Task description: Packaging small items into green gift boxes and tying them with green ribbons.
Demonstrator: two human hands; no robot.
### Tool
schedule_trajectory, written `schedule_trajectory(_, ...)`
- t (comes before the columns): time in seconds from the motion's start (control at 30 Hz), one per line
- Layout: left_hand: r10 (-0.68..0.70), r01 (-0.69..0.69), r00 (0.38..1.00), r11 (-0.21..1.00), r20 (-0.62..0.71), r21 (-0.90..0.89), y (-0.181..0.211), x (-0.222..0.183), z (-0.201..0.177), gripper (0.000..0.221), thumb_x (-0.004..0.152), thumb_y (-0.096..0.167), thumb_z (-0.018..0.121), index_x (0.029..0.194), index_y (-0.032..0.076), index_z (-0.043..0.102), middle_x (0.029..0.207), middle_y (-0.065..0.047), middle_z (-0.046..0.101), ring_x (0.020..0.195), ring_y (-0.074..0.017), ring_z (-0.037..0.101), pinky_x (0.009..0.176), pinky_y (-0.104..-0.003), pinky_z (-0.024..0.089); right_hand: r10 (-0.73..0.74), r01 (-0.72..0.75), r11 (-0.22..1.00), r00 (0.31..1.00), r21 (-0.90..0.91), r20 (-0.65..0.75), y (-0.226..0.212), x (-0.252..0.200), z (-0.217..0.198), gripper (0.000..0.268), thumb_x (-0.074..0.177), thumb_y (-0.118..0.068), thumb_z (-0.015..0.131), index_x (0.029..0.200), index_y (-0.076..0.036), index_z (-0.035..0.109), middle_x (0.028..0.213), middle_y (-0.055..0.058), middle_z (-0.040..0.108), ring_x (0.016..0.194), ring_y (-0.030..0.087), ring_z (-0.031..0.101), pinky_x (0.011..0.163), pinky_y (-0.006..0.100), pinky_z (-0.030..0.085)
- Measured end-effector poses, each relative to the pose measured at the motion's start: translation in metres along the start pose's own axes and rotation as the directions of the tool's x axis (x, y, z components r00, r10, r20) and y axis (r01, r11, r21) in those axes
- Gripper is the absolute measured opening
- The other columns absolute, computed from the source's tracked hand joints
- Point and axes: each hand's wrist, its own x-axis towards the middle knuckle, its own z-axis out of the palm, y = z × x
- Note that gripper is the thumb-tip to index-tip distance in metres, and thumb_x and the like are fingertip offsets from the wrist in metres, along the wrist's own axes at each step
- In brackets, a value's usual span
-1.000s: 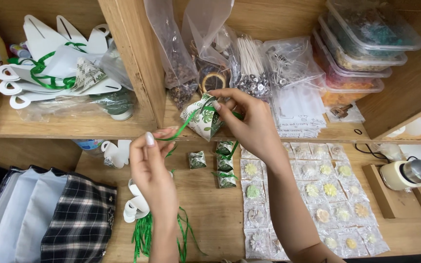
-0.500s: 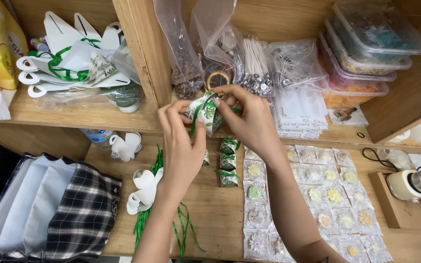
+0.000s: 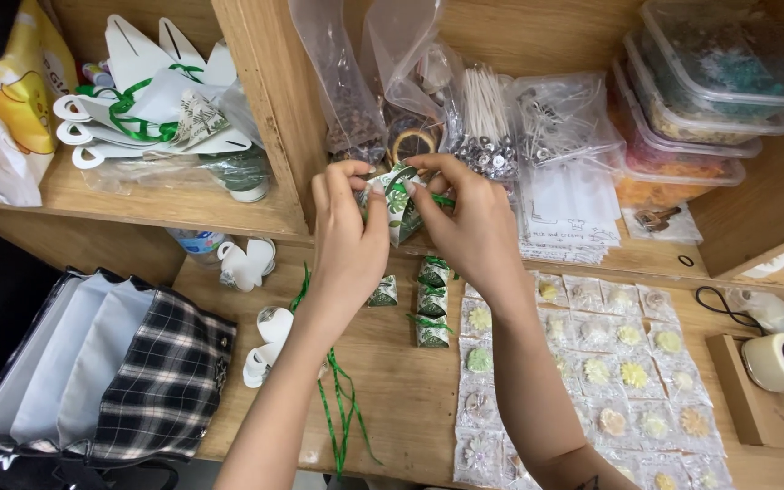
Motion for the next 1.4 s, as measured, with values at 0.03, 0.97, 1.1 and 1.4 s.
schedule_trajectory(0.03, 0.082, -0.081, 0.997, 0.994, -0.012, 0.069, -0.006, 0.001, 0.003, 0.021, 0.107, 0.008, 0.057, 0.126, 0.001, 0.051, 0.116, -0.015, 0.05, 0.1, -0.0244, 0.06, 0.086, -0.039, 0.052, -0.02, 0.02, 1.0, 1.0, -0.001, 0.0, 0.002, 0.0, 0.0, 0.028, 0.092, -0.013, 0.073, 0.12, -0.01, 0.072, 0.068, 0.005, 0.064, 0.05, 0.015, 0.054, 0.051, 0.033, 0.043)
schedule_trajectory(0.97, 0.143, -0.285, 0.937, 0.84, 0.318, 0.462, 0.035, 0.027, -0.035, 0.105, 0.057, 0.047, 0.099, 0.134, -0.005, 0.049, 0.125, -0.023, 0.048, 0.115, -0.0397, 0.055, 0.09, -0.047, 0.05, -0.431, 0.468, 0.883, 0.844, -0.046, 0.319, -0.001, 0.024, -0.06, 0.037, 0.085, -0.003, 0.071, 0.121, -0.007, 0.065, 0.108, 0.012, 0.073, 0.091, 0.028, 0.075, 0.076, 0.039, 0.06)
schedule_trajectory(1.1, 0.204, -0.348, 0.908, 0.853, 0.367, 0.389, 0.018, 0.024, -0.031, 0.08, 0.07, 0.032, 0.094, 0.132, -0.002, 0.054, 0.123, -0.018, 0.056, 0.119, -0.0377, 0.055, 0.102, -0.046, 0.045, -0.43, 0.52, 0.829, 0.828, -0.207, 0.36, -0.003, 0.023, -0.068, 0.03, 0.085, -0.008, 0.074, 0.114, -0.01, 0.069, 0.098, 0.011, 0.071, 0.081, 0.033, 0.07, 0.07, 0.044, 0.056)
schedule_trajectory(1.4, 0.194, -0.301, 0.852, 0.942, 0.487, 0.151, 0.032, 0.042, -0.048, 0.091, 0.065, 0.007, 0.087, 0.146, 0.011, 0.047, 0.127, -0.012, 0.067, 0.118, -0.0325, 0.056, 0.104, -0.041, 0.044, -0.554, 0.678, 0.688, 0.721, -0.259, 0.416, -0.017, 0.04, -0.071, 0.021, 0.089, -0.013, 0.077, 0.11, -0.009, 0.073, 0.09, 0.009, 0.068, 0.078, 0.032, 0.068, 0.067, 0.043, 0.054)
